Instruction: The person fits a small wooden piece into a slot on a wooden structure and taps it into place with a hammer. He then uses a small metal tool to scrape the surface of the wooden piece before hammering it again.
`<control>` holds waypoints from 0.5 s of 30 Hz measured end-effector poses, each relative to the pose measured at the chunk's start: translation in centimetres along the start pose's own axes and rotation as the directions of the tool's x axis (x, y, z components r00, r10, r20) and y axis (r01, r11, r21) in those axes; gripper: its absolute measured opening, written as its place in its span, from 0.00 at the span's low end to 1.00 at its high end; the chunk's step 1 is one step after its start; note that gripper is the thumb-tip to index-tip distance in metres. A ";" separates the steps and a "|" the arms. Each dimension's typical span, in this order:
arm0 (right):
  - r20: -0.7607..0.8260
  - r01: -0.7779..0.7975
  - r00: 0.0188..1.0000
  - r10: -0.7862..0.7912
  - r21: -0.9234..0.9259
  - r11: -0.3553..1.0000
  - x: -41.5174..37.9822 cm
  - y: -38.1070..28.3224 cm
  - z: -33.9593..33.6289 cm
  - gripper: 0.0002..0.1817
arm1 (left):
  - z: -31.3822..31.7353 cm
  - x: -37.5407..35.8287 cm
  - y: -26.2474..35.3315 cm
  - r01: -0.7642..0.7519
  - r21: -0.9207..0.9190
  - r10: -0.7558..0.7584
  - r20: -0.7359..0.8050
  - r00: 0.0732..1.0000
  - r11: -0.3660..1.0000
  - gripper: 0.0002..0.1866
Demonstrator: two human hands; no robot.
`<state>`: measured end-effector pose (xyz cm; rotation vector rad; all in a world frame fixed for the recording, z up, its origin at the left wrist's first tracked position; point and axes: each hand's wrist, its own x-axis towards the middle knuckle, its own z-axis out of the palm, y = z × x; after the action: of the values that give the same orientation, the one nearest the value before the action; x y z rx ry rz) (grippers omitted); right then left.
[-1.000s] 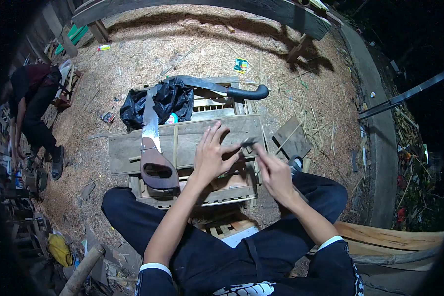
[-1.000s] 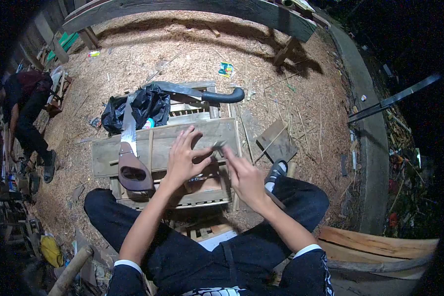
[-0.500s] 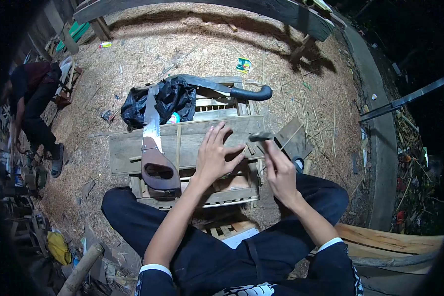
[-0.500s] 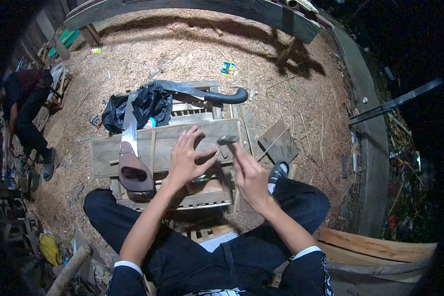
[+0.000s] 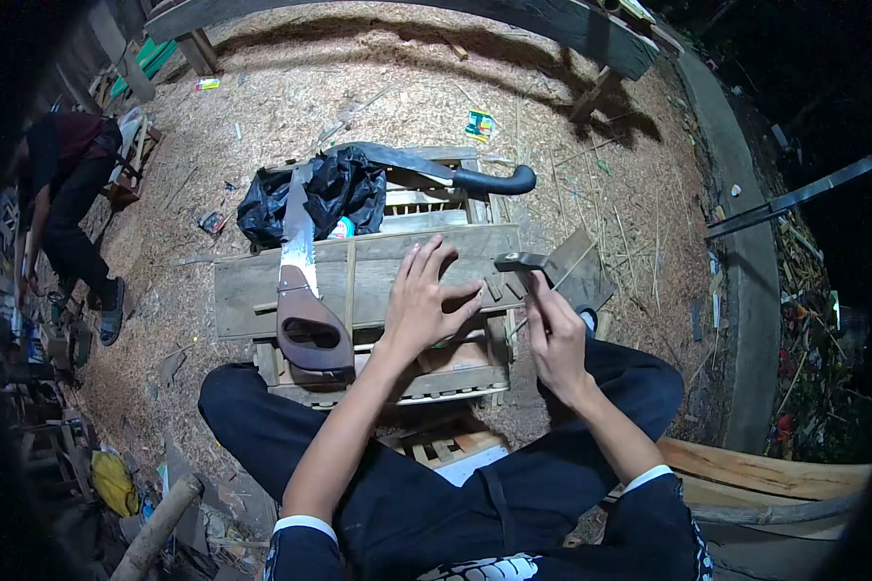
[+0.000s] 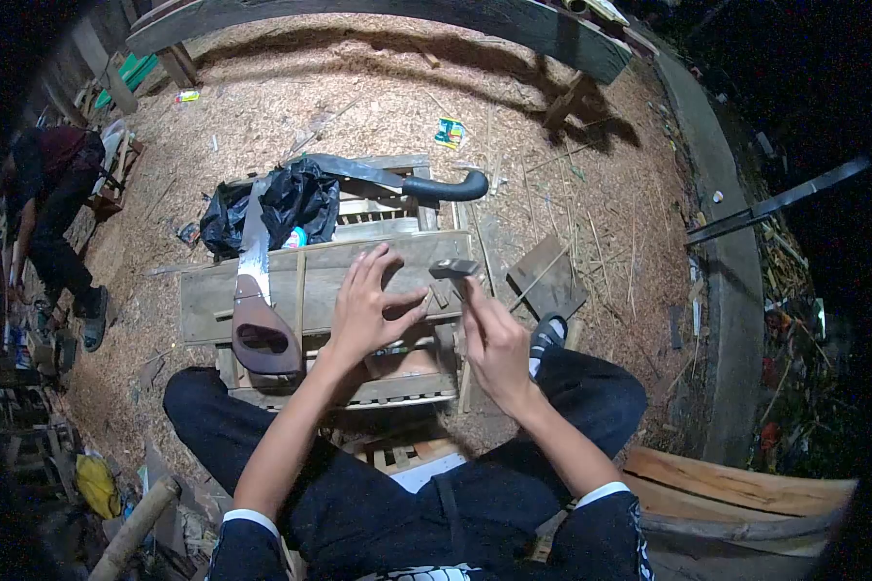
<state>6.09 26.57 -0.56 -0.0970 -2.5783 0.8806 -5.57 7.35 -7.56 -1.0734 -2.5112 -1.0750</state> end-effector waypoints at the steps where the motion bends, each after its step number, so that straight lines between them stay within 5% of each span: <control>1: -0.002 -0.005 1.000 0.005 -0.002 1.000 -0.3 0.4 0.1 0.25 | 0.0 -0.1 0.0 -0.003 -0.003 0.003 0.004 1.000 1.000 0.13; 3: 0.299 0.049 0.954 0.006 -0.178 0.983 -0.2 0.7 -0.2 0.25 | -0.2 0.1 0.0 -0.011 0.049 0.010 0.018 1.000 0.999 0.13; 4: 0.318 0.045 0.948 0.029 -0.222 0.974 0.1 0.2 -0.7 0.25 | -0.1 0.4 0.0 -0.014 0.051 0.013 0.011 1.000 0.999 0.13; 5: 0.320 0.053 0.947 0.020 -0.219 0.974 0.4 0.2 -0.5 0.25 | -0.1 0.4 0.0 -0.009 0.039 0.008 0.013 1.000 0.999 0.13; 7: 0.044 0.004 0.999 -0.002 -0.035 0.999 0.4 0.1 0.0 0.25 | -0.1 -0.1 -0.1 0.002 0.022 -0.003 0.031 1.000 1.000 0.13; 9: 0.011 0.019 1.000 -0.019 -0.007 1.000 0.1 0.4 0.2 0.25 | 0.0 0.0 -0.1 -0.006 0.033 0.006 0.022 1.000 0.999 0.13; 11: 0.328 0.079 0.945 -0.001 -0.224 0.971 0.0 0.6 -0.6 0.25 | 0.0 0.0 0.1 -0.009 0.038 0.008 0.025 1.000 0.999 0.13; 13: 0.343 0.062 0.939 0.030 -0.253 0.965 0.6 -0.2 -1.0 0.26 | -0.3 0.2 0.0 -0.001 0.054 0.000 0.024 1.000 0.999 0.13; 15: 0.052 -0.045 0.998 0.046 -0.021 0.999 0.6 -0.6 -0.4 0.23 | -0.3 0.1 0.1 0.007 0.020 -0.007 0.034 0.999 1.000 0.14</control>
<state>5.72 26.45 0.26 -0.1413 -2.6433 0.8853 -5.61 7.24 -7.29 -1.0875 -2.5482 -1.0403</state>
